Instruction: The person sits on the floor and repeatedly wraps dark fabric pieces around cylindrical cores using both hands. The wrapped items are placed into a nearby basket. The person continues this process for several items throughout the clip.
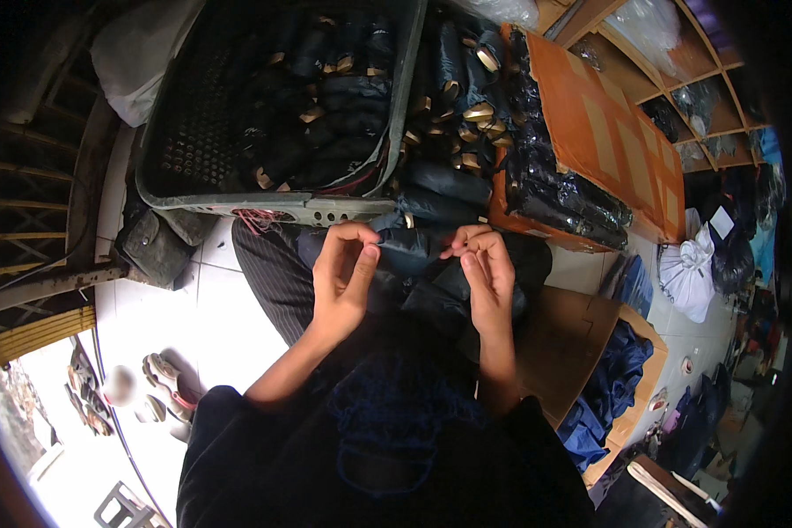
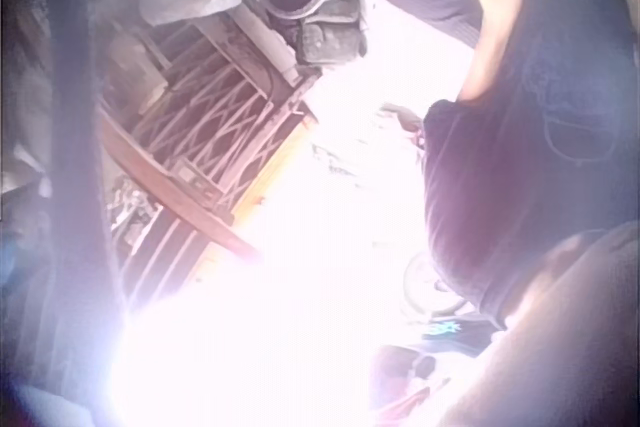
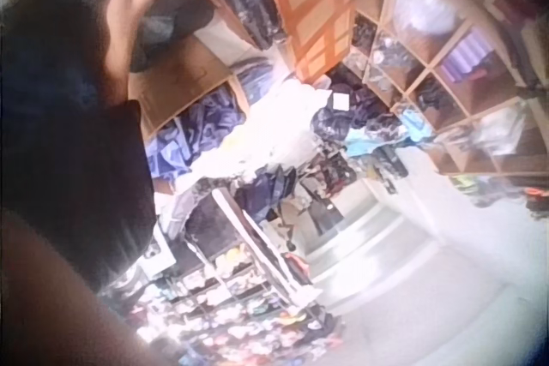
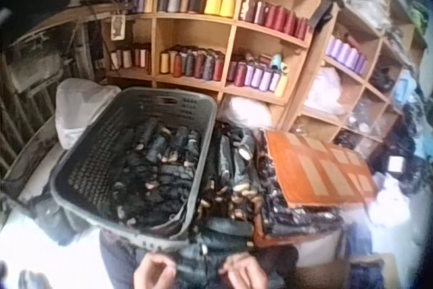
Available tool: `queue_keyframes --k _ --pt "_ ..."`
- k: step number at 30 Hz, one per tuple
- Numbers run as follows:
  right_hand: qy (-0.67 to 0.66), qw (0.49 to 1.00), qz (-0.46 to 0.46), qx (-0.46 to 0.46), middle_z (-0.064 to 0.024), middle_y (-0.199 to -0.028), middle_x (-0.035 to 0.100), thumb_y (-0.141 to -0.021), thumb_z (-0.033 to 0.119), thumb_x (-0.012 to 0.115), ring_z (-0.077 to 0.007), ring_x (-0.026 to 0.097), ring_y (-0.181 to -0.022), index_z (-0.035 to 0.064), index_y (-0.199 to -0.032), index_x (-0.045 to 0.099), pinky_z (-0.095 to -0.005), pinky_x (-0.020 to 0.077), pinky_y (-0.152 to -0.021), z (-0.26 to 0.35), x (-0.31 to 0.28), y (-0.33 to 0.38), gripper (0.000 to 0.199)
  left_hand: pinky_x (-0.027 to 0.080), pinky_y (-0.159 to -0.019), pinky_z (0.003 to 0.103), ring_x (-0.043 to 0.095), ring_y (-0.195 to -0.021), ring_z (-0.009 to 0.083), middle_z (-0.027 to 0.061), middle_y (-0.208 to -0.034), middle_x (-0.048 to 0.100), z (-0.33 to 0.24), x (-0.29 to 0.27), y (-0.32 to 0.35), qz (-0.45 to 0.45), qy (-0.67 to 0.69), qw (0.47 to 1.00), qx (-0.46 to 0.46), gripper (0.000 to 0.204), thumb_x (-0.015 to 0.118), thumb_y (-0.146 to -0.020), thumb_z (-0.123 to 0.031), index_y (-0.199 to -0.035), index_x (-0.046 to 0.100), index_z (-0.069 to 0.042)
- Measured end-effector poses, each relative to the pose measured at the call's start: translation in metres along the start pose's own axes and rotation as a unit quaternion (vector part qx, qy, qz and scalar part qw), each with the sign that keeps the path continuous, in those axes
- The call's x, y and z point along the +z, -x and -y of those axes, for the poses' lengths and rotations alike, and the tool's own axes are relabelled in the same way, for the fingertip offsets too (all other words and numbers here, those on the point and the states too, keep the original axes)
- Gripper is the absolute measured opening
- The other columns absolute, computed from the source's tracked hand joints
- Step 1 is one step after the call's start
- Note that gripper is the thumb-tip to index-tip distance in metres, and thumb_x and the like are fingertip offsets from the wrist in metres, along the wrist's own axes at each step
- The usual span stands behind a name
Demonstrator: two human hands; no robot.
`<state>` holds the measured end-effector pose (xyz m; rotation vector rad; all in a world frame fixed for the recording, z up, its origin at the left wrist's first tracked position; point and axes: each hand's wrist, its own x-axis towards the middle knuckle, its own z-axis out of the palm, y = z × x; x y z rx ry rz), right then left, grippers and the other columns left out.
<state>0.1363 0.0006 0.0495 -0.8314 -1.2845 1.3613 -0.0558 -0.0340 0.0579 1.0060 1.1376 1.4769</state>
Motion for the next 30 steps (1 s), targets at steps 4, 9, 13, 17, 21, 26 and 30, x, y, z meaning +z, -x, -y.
queue_keyframes --k 4,9,13,17,21,26,30 --pt "0.012 0.998 0.053 0.016 -0.0098 -0.112 0.053 -0.083 0.001 0.067 -0.0148 0.053 -0.103 0.0003 -0.108 0.052 -0.0285 0.0433 -0.089 0.023 0.024 -0.008 0.029 0.038 -0.082 0.024 0.045 -0.086 0.0101 0.0021 -0.091 0.047 -0.010 0.006 -0.001 0.017 -0.018 0.999 0.039 0.030 0.061 -0.087 0.003 -0.115 0.052 -0.001" --pt "0.154 0.986 0.050 -0.039 -0.0109 -0.095 0.063 -0.075 -0.006 0.073 -0.0148 0.061 -0.087 -0.0010 -0.095 0.061 -0.0239 0.0476 -0.076 0.023 0.035 -0.016 0.024 0.042 -0.086 0.030 0.054 -0.096 0.0192 0.0103 -0.100 0.056 -0.022 -0.003 -0.008 0.074 -0.062 0.992 0.086 0.026 0.066 -0.083 0.000 -0.108 0.059 0.001" --pt "0.236 0.967 0.052 -0.087 -0.0118 -0.085 0.064 -0.072 -0.006 0.076 -0.0139 0.061 -0.079 -0.0011 -0.086 0.063 -0.0237 0.0477 -0.072 0.038 0.046 -0.029 0.020 0.048 -0.079 0.029 0.063 -0.086 0.0178 0.0096 -0.094 0.064 -0.023 -0.019 -0.009 0.085 -0.069 0.993 0.050 0.011 0.069 -0.084 -0.004 -0.090 0.060 0.002" --pt "-0.035 0.998 0.026 -0.039 -0.0115 -0.110 0.057 -0.070 0.029 0.085 -0.0147 0.057 -0.097 -0.0017 -0.117 0.051 -0.0268 0.0466 -0.080 0.024 0.056 -0.037 0.066 0.047 -0.073 0.024 0.059 -0.082 0.0096 0.0063 -0.087 0.060 -0.030 -0.022 -0.016 0.039 0.015 0.996 0.075 0.018 0.068 -0.085 -0.001 -0.091 0.051 -0.001" --pt "0.021 0.988 0.110 0.107 -0.0055 -0.104 0.059 -0.086 0.020 0.072 -0.0088 0.055 -0.092 -0.0025 -0.113 0.057 -0.0231 0.0438 -0.084 0.023 0.056 -0.025 0.039 0.049 -0.067 0.024 0.059 -0.074 0.0092 0.0063 -0.085 0.060 -0.043 -0.032 -0.054 0.086 -0.024 0.986 0.141 0.024 0.071 -0.083 -0.004 -0.090 0.048 -0.004" --pt "-0.067 0.980 -0.133 0.130 0.0032 -0.093 0.060 -0.093 0.010 0.059 -0.0013 0.051 -0.082 0.0010 -0.104 0.062 -0.0156 0.0388 -0.069 0.005 0.037 -0.027 0.014 0.052 -0.068 0.030 0.064 -0.072 0.0177 0.0106 -0.093 0.066 -0.057 -0.069 -0.177 0.255 -0.198 0.946 -0.029 0.043 0.061 -0.090 -0.041 -0.107 0.055 -0.002" --pt "-0.097 0.949 -0.214 0.210 0.0009 -0.096 0.061 -0.094 0.014 0.060 -0.0046 0.054 -0.084 0.0003 -0.109 0.061 -0.0189 0.0410 -0.076 -0.002 0.024 -0.031 0.020 0.050 -0.082 0.043 0.065 -0.090 0.0319 0.0132 -0.112 0.065 0.028 -0.115 -0.265 0.403 -0.707 0.576 -0.081 0.077 0.057 -0.085 -0.060 -0.136 0.044 -0.004"
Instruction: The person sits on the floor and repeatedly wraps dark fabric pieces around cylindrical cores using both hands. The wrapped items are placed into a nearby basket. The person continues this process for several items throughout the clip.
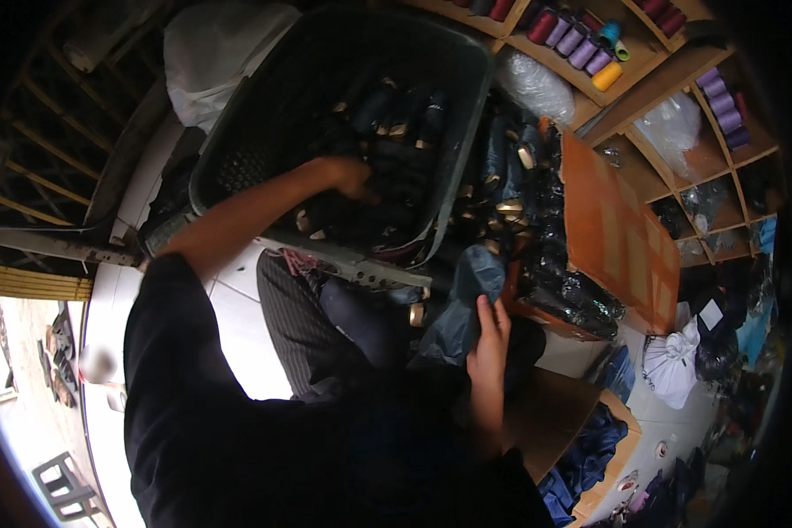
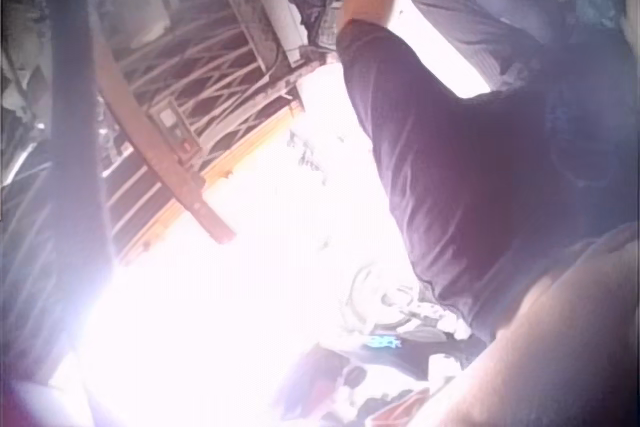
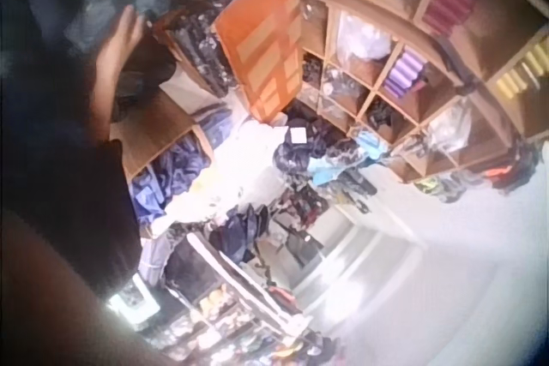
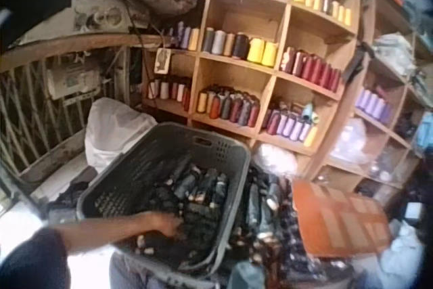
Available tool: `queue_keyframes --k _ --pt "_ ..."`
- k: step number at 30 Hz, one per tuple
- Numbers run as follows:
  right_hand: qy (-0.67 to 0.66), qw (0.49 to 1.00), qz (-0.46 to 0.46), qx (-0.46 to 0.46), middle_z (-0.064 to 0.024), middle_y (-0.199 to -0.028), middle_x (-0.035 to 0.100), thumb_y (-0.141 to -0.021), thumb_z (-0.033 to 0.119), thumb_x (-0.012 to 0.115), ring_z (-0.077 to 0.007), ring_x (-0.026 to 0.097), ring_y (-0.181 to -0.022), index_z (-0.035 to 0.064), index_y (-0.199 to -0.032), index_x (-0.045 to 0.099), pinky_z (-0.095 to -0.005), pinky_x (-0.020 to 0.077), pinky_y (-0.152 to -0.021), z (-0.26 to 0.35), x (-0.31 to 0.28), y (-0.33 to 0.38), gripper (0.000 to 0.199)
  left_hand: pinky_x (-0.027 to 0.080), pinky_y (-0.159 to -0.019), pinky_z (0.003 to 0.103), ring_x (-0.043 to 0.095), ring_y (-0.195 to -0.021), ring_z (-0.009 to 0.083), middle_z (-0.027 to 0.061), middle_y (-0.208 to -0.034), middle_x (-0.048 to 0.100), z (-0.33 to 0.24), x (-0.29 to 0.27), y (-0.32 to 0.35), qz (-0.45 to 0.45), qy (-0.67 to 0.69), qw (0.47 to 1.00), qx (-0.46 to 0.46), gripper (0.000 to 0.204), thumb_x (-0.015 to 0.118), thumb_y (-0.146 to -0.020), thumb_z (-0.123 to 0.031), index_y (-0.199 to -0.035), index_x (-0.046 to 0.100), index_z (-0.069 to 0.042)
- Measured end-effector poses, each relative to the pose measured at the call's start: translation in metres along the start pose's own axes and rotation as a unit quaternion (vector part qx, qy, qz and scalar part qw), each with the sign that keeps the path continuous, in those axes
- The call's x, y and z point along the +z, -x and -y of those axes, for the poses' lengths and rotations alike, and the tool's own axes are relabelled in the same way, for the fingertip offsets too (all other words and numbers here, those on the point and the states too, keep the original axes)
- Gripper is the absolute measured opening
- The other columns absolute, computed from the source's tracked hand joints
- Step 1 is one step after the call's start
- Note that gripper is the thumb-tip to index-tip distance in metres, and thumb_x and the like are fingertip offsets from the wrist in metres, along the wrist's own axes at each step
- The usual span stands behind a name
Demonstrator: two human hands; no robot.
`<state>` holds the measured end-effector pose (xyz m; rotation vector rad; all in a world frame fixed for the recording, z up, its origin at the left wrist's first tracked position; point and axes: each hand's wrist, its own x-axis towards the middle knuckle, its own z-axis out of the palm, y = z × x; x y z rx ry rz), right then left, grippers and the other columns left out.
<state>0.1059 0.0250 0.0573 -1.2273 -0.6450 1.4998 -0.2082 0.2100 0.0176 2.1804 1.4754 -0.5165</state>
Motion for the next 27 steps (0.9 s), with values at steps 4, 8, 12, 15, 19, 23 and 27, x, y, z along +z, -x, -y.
queue_keyframes --k 4,8,12,15,19,23,27 --pt "0.165 0.986 -0.004 -0.036 -0.0057 -0.102 0.061 -0.093 0.017 0.061 -0.0137 0.057 -0.089 -0.0046 -0.111 0.059 -0.0245 0.0435 -0.082 -0.030 -0.048 -0.017 0.029 0.047 -0.091 0.046 0.059 -0.108 0.0328 0.0140 -0.119 0.062 -0.019 0.018 -0.022 0.075 -0.098 0.990 -0.067 0.102 0.069 -0.071 -0.063 -0.147 0.028 -0.009" --pt "0.274 0.960 -0.059 0.006 -0.0060 -0.104 0.059 -0.093 0.017 0.061 -0.0095 0.055 -0.088 -0.0015 -0.121 0.055 -0.0224 0.0443 -0.076 -0.058 -0.086 -0.024 0.035 0.046 -0.094 0.048 0.052 -0.122 0.0308 0.0130 -0.130 0.056 -0.041 0.010 -0.025 0.082 -0.049 0.981 -0.170 0.099 0.075 -0.066 -0.056 -0.142 0.038 -0.006" --pt "0.343 0.933 -0.047 -0.097 -0.0107 -0.110 0.055 -0.092 0.021 0.061 -0.0153 0.057 -0.091 0.0037 -0.126 0.052 -0.0280 0.0474 -0.075 -0.061 -0.105 -0.021 0.038 0.047 -0.091 0.041 0.058 -0.109 0.0332 0.0176 -0.117 0.061 -0.013 -0.015 -0.004 -0.007 0.083 0.992 -0.096 0.093 0.077 -0.065 -0.044 -0.137 0.041 0.003" --pt "0.359 0.920 -0.077 -0.136 -0.0139 -0.114 0.053 -0.093 0.022 0.061 -0.0211 0.060 -0.093 0.0029 -0.122 0.053 -0.0312 0.0503 -0.074 -0.046 -0.100 -0.010 0.036 0.045 -0.093 0.037 0.059 -0.103 0.0318 0.0188 -0.112 0.062 0.000 -0.027 0.017 -0.135 0.209 0.968 -0.030 0.088 0.076 -0.066 -0.040 -0.134 0.044 0.007" --pt "0.338 0.919 -0.045 -0.197 -0.0100 -0.112 0.056 -0.093 0.014 0.060 -0.0166 0.059 -0.093 0.0017 -0.115 0.058 -0.0271 0.0482 -0.076 -0.025 -0.087 -0.010 0.026 0.042 -0.096 0.033 0.058 -0.104 0.0248 0.0165 -0.119 0.059 -0.023 -0.058 0.077 -0.220 0.391 0.894 0.013 0.083 0.075 -0.068 -0.039 -0.131 0.046 0.006" --pt "0.302 0.929 0.003 -0.212 -0.0078 -0.110 0.060 -0.093 0.010 0.059 -0.0127 0.059 -0.090 0.0010 -0.112 0.059 -0.0246 0.0473 -0.077 -0.012 -0.074 -0.013 0.022 0.046 -0.086 0.029 0.057 -0.097 0.0177 0.0120 -0.115 0.057 -0.017 -0.051 0.098 -0.388 0.455 0.798 0.071 0.070 0.071 -0.073 -0.022 -0.134 0.045 0.000" --pt "0.304 0.929 0.036 -0.209 -0.0116 -0.107 0.062 -0.092 0.011 0.060 -0.0200 0.063 -0.090 0.0029 -0.114 0.059 -0.0308 0.0500 -0.077 -0.007 -0.069 -0.012 0.024 0.045 -0.092 0.038 0.058 -0.102 0.0229 0.0130 -0.116 0.058 -0.023 -0.049 0.124 -0.428 0.679 0.594 0.051 0.054 0.059 -0.079 -0.016 -0.128 0.047 0.004"
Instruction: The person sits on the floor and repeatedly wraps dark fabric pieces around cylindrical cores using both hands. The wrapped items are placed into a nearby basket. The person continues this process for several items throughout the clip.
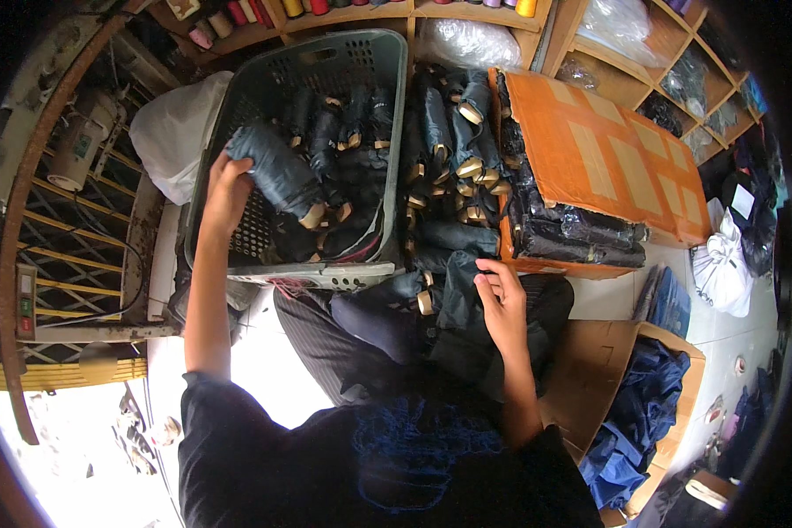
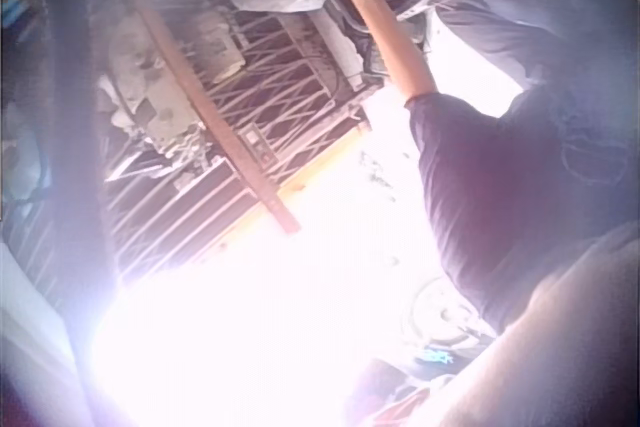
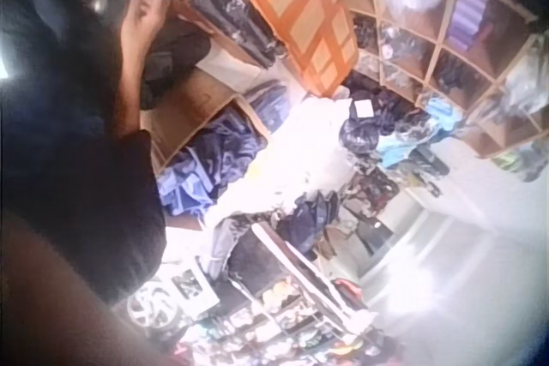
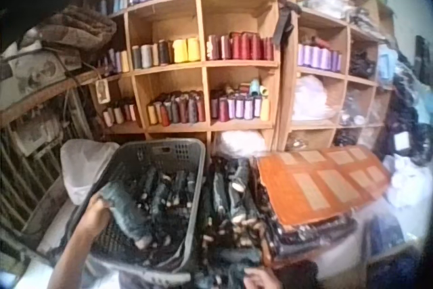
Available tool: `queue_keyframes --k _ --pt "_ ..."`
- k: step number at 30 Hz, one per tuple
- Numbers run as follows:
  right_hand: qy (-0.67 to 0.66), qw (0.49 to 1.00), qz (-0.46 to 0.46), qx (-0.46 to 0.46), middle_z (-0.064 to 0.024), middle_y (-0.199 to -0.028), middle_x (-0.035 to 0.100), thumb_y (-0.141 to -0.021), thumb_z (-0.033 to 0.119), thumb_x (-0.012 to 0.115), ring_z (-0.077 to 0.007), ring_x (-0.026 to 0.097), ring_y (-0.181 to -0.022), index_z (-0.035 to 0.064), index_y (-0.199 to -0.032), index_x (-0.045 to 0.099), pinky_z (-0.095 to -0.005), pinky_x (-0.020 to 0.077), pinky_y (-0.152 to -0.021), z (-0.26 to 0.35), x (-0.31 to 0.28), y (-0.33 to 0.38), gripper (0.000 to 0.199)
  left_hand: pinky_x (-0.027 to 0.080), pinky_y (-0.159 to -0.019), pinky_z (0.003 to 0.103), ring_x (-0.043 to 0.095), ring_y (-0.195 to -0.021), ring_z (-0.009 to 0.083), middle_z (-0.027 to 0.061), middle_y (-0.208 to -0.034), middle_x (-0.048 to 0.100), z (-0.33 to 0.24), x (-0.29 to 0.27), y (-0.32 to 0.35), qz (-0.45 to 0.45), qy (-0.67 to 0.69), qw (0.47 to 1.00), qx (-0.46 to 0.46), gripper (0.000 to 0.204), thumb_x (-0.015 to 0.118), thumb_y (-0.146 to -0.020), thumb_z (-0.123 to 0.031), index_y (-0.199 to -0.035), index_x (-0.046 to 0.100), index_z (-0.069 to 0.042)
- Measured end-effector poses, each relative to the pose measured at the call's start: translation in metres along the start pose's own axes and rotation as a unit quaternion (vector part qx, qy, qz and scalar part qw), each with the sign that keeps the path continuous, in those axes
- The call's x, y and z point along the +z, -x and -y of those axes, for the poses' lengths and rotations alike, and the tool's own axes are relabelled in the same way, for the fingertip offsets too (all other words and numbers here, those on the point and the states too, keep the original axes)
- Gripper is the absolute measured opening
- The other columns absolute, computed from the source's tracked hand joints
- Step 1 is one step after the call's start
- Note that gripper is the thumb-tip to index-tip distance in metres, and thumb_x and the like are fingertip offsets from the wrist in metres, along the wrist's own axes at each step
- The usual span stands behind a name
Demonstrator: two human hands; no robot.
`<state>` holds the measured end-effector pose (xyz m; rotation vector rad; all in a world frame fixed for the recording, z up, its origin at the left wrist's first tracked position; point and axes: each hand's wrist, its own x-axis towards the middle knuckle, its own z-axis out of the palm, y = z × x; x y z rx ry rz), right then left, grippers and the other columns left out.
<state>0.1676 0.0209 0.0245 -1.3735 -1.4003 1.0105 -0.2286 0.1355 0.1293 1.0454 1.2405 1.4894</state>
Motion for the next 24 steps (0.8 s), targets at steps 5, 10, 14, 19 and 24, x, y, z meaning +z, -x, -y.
queue_keyframes --k 5,10,14,19,24 --pt "-0.203 0.969 0.140 -0.030 -0.0156 -0.115 0.060 -0.099 0.037 0.045 -0.0222 0.062 -0.098 -0.0034 -0.119 0.053 -0.0338 0.0474 -0.087 0.026 0.000 -0.023 0.046 0.046 -0.097 0.043 0.057 -0.111 0.0305 0.0259 -0.124 0.055 -0.043 0.050 0.042 0.212 0.089 0.972 0.046 0.069 0.057 -0.076 -0.030 -0.133 0.040 0.005" --pt "-0.493 0.812 0.309 -0.047 -0.0204 -0.127 0.050 -0.085 0.067 0.049 -0.0260 0.058 -0.107 0.0028 -0.140 0.028 -0.0434 0.0489 -0.089 0.053 0.009 -0.039 0.087 0.051 -0.089 0.036 0.063 -0.098 0.0256 0.0237 -0.120 0.059 -0.028 0.138 0.098 0.287 0.091 0.952 -0.060 0.077 0.063 -0.071 -0.029 -0.134 0.040 0.007" --pt "-0.500 0.786 0.363 0.037 -0.0301 -0.122 0.050 -0.088 0.055 0.056 -0.0407 0.066 -0.086 0.0149 -0.147 0.011 -0.0459 0.0599 -0.058 0.030 -0.021 -0.015 0.084 0.052 -0.080 0.033 0.061 -0.091 0.0199 0.0135 -0.114 0.059 0.022 0.184 0.122 0.334 -0.027 0.942 -0.020 0.061 0.065 -0.074 0.001 -0.132 0.046 0.003" --pt "-0.621 0.747 0.145 0.187 -0.0217 -0.119 0.057 -0.093 0.065 0.031 -0.0414 0.064 -0.090 0.0041 -0.139 0.034 -0.0512 0.0586 -0.063 -0.045 -0.065 0.056 0.076 0.047 -0.079 0.038 0.054 -0.095 0.0268 0.0123 -0.107 0.052 0.122 0.182 0.160 0.296 -0.295 0.876 0.242 0.048 0.073 -0.071 -0.008 -0.116 0.055 -0.005" --pt "-0.546 0.784 0.102 0.277 -0.0229 -0.112 0.060 -0.094 0.063 0.030 -0.0392 0.065 -0.086 0.0021 -0.133 0.039 -0.0471 0.0584 -0.062 -0.075 -0.089 0.097 0.073 0.039 -0.086 0.044 0.047 -0.102 0.0297 0.0092 -0.108 0.050 0.209 0.163 0.206 0.376 -0.493 0.733 0.279 0.052 0.076 -0.068 -0.021 -0.115 0.056 -0.011"
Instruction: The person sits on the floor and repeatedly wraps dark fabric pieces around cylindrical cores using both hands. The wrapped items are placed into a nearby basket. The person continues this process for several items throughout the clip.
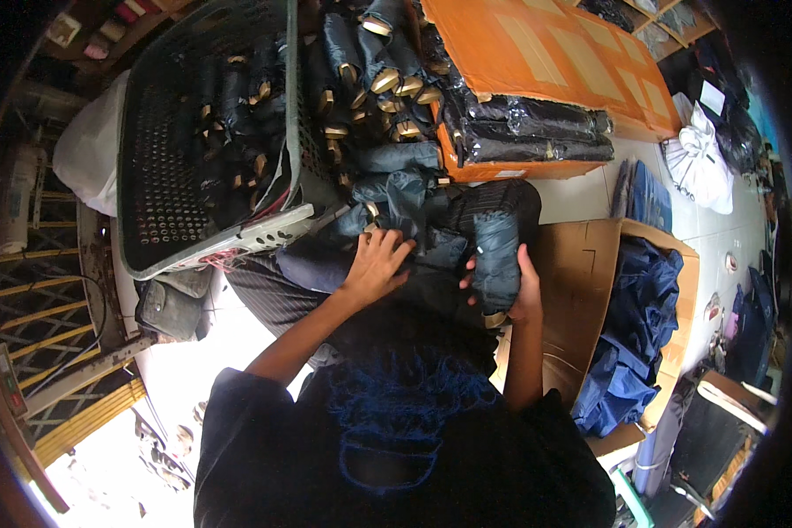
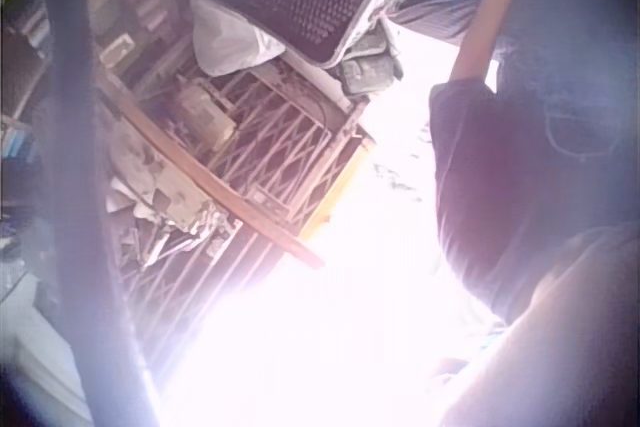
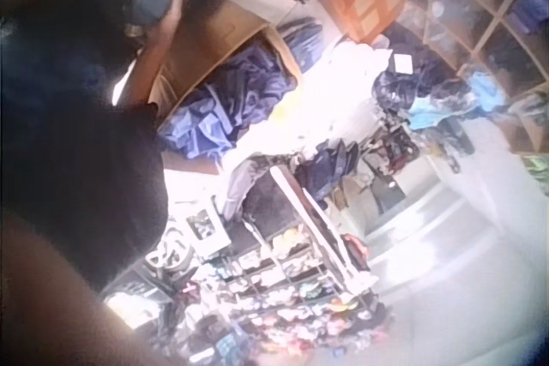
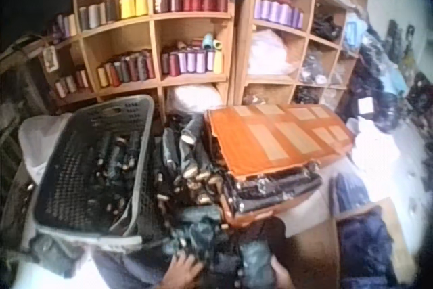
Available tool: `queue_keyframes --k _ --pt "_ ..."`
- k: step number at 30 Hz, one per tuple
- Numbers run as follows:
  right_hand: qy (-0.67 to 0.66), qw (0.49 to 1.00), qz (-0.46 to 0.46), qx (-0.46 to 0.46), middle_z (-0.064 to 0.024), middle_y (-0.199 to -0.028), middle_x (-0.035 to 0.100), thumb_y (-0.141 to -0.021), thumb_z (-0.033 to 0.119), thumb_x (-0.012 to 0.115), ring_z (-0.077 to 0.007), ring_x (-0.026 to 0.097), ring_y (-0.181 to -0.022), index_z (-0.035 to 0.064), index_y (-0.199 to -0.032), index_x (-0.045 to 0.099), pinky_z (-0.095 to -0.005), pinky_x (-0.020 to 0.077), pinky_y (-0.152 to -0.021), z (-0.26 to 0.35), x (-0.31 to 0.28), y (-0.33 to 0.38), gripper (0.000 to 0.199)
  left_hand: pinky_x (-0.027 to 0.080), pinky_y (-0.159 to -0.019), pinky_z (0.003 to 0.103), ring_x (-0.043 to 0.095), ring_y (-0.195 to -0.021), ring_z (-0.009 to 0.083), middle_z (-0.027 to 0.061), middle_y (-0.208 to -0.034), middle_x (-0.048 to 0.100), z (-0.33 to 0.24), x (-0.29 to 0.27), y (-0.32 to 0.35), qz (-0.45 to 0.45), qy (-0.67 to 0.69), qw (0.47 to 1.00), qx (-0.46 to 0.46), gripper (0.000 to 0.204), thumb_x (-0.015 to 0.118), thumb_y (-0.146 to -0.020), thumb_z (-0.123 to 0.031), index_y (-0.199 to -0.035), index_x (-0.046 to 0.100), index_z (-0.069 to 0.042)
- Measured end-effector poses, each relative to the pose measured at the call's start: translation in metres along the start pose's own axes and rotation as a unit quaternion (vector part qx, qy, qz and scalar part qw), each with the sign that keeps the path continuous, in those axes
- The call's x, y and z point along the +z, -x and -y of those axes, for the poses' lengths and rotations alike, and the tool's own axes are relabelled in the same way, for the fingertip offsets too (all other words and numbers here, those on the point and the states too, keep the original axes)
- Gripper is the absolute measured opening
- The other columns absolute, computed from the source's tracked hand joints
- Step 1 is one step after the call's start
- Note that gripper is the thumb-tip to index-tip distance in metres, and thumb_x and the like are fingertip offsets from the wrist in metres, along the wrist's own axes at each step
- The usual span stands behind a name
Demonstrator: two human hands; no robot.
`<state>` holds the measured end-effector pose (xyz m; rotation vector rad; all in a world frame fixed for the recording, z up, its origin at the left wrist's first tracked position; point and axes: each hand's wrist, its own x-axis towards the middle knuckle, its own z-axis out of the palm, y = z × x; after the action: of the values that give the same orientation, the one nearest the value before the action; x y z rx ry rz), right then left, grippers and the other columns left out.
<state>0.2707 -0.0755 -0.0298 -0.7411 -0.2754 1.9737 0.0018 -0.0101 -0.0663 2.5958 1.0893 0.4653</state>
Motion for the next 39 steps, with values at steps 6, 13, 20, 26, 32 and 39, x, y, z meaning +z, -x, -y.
queue_keyframes --k 6,13,20,26,32,39 --pt "0.069 0.991 0.052 0.105 -0.0223 -0.113 0.059 -0.097 0.043 0.045 -0.0328 0.066 -0.090 0.0001 -0.138 0.034 -0.0432 0.0581 -0.065 -0.011 0.004 0.005 0.061 0.042 -0.079 0.038 0.056 -0.087 0.0269 0.0065 -0.089 0.058 0.011 0.016 -0.010 -0.081 0.093 0.992 -0.024 0.032 0.072 -0.070 -0.008 -0.100 0.060 -0.007" --pt "0.303 0.950 0.051 0.062 -0.0164 -0.121 0.057 -0.096 0.032 0.052 -0.0235 0.064 -0.101 -0.0041 -0.141 0.031 -0.0417 0.0581 -0.074 -0.027 0.006 -0.015 0.061 0.049 -0.058 0.025 0.062 -0.064 0.0123 0.0067 -0.079 0.064 -0.015 -0.027 -0.031 -0.124 0.362 0.911 -0.156 0.018 0.069 -0.073 0.007 -0.088 0.062 0.000" --pt "0.131 0.988 0.057 0.059 -0.0111 -0.120 0.059 -0.096 0.025 0.049 -0.0167 0.060 -0.101 -0.0038 -0.139 0.039 -0.0295 0.0475 -0.087 -0.013 0.020 -0.001 0.052 0.047 -0.062 0.021 0.058 -0.067 0.0040 0.0002 -0.082 0.066 -0.015 -0.050 -0.021 -0.079 0.427 0.879 -0.197 0.012 0.071 -0.081 0.001 -0.091 0.065 -0.002" --pt "0.230 0.962 0.141 0.053 -0.0128 -0.126 0.056 -0.095 0.028 0.052 -0.0201 0.057 -0.109 -0.0042 -0.141 0.036 -0.0313 0.0423 -0.095 -0.006 0.014 0.008 0.058 0.047 -0.062 0.020 0.059 -0.067 0.0049 0.0024 -0.083 0.067 -0.038 -0.057 -0.017 -0.089 0.405 0.881 -0.226 0.013 0.073 -0.079 0.001 -0.090 0.067 -0.001" --pt "0.352 0.927 0.082 0.101 -0.0134 -0.134 0.051 -0.093 0.031 0.055 -0.0202 0.047 -0.122 -0.0050 -0.141 0.037 -0.0306 0.0332 -0.104 0.004 0.016 0.004 0.062 0.046 -0.060 0.020 0.058 -0.066 0.0056 0.0043 -0.083 0.067 -0.037 -0.056 -0.015 -0.098 0.437 0.875 -0.185 0.013 0.070 -0.079 0.004 -0.091 0.068 -0.001" --pt "0.380 0.925 0.024 0.003 -0.0131 -0.135 0.050 -0.094 0.028 0.055 -0.0190 0.047 -0.121 -0.0050 -0.141 0.037 -0.0309 0.0329 -0.104 -0.003 0.019 0.008 0.060 0.044 -0.060 0.021 0.056 -0.066 0.0052 0.0023 -0.078 0.065 -0.042 -0.060 -0.012 -0.083 0.485 0.846 -0.206 0.012 0.070 -0.080 0.001 -0.092 0.067 0.000"
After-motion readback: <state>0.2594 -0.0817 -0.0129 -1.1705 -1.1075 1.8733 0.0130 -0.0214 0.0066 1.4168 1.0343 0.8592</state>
